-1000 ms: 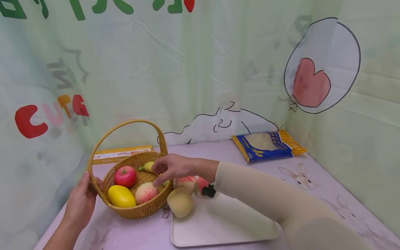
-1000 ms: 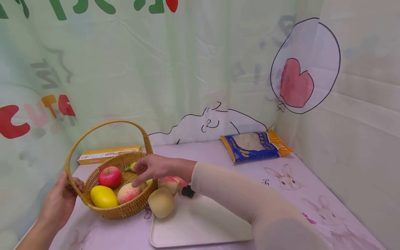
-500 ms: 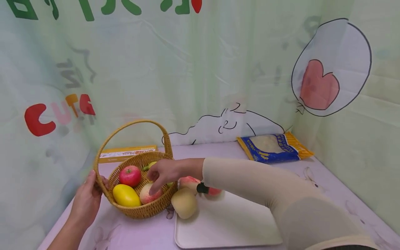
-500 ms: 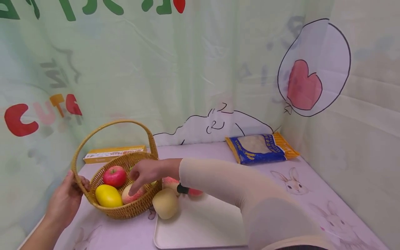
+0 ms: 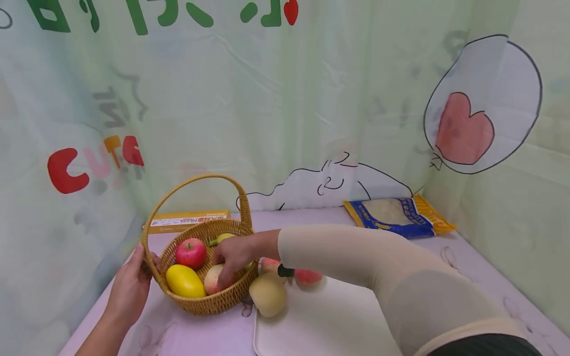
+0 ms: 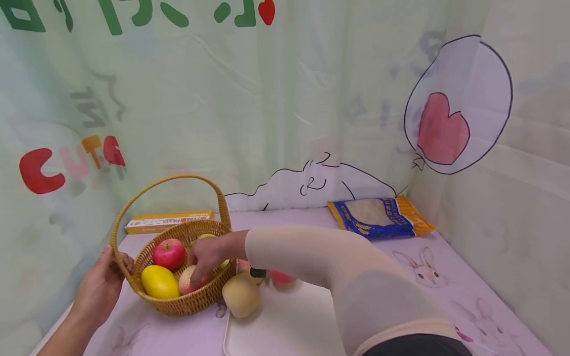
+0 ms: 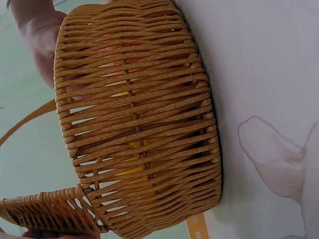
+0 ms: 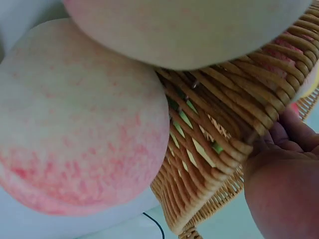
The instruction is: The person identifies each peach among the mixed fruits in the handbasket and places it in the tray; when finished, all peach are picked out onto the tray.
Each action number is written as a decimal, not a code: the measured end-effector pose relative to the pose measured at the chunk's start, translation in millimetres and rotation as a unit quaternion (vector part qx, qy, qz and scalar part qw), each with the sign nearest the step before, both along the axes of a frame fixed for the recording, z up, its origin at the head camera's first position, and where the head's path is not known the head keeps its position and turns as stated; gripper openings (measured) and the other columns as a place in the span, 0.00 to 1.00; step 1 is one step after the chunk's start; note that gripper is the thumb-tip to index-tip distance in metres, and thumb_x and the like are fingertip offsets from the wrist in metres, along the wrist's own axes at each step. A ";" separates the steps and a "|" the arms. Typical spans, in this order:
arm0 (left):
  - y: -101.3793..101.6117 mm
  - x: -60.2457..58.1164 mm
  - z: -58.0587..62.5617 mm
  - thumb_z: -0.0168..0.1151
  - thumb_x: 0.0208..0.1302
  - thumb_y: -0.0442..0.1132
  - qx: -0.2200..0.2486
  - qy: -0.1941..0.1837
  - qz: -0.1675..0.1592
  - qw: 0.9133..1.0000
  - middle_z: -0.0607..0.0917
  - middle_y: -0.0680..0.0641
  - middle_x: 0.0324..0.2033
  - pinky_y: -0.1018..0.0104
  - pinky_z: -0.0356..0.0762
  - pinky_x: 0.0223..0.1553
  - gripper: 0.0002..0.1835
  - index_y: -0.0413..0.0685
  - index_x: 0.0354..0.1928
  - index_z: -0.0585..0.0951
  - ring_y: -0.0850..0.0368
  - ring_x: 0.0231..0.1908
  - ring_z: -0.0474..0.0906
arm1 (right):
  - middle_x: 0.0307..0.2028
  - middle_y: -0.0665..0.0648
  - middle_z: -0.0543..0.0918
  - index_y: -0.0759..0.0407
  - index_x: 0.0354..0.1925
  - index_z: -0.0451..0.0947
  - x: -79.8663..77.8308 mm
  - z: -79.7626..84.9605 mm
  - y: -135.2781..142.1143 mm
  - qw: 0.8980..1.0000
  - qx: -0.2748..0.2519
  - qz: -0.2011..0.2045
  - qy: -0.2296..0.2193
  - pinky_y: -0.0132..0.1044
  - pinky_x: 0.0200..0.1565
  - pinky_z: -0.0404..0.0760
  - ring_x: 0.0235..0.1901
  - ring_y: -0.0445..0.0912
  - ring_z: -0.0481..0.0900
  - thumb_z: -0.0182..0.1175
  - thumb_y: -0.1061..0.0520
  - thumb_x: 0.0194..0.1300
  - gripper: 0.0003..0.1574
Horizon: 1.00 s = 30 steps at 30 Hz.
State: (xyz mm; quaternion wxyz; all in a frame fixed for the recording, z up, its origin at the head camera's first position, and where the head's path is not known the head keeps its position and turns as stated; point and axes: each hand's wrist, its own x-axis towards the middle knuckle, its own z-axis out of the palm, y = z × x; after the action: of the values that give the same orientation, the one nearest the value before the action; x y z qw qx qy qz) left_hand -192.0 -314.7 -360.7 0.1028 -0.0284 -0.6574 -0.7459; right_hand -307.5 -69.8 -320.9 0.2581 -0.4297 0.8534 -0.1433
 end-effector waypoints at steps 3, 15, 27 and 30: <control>1.8 -0.2 0.7 0.38 0.83 0.60 0.000 -0.003 0.000 1.000 0.75 0.56 0.38 0.79 0.72 0.52 0.21 0.52 0.50 0.72 0.61 0.44 0.72 | 0.41 0.46 0.81 0.53 0.51 0.82 1.2 -2.9 -2.7 1.000 0.019 0.008 0.019 0.29 0.47 0.78 0.42 0.41 0.77 0.76 0.46 0.60 0.25; 6.6 -2.0 4.4 0.35 0.82 0.63 -0.050 -0.033 0.010 0.998 0.73 0.55 0.40 0.81 0.71 0.53 0.27 0.45 0.57 0.65 0.60 0.48 0.70 | 0.35 0.44 0.81 0.52 0.43 0.85 -1.5 -9.8 -1.8 0.996 0.033 0.030 0.083 0.25 0.41 0.76 0.37 0.38 0.76 0.75 0.45 0.59 0.18; 4.2 0.8 4.9 0.35 0.83 0.61 -0.044 -0.009 0.008 0.999 0.74 0.55 0.39 0.81 0.72 0.53 0.24 0.47 0.53 0.68 0.60 0.47 0.71 | 0.37 0.45 0.84 0.52 0.47 0.85 -8.7 13.9 15.5 0.998 -0.037 -0.002 0.043 0.28 0.43 0.79 0.39 0.40 0.79 0.76 0.45 0.57 0.22; 2.6 2.3 5.0 0.35 0.83 0.61 -0.047 -0.012 0.010 0.999 0.73 0.55 0.40 0.82 0.71 0.53 0.24 0.48 0.53 0.68 0.60 0.47 0.70 | 0.36 0.45 0.84 0.54 0.46 0.85 -10.0 16.8 20.5 0.997 -0.059 0.002 0.045 0.28 0.42 0.78 0.38 0.40 0.78 0.76 0.46 0.57 0.21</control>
State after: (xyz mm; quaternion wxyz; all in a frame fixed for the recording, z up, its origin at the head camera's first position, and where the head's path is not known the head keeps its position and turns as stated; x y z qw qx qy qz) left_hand -189.7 -312.1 -355.8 0.1005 -0.0176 -0.6930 -0.7136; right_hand -317.5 -49.3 -304.1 0.1939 -0.4514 0.8536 -0.1734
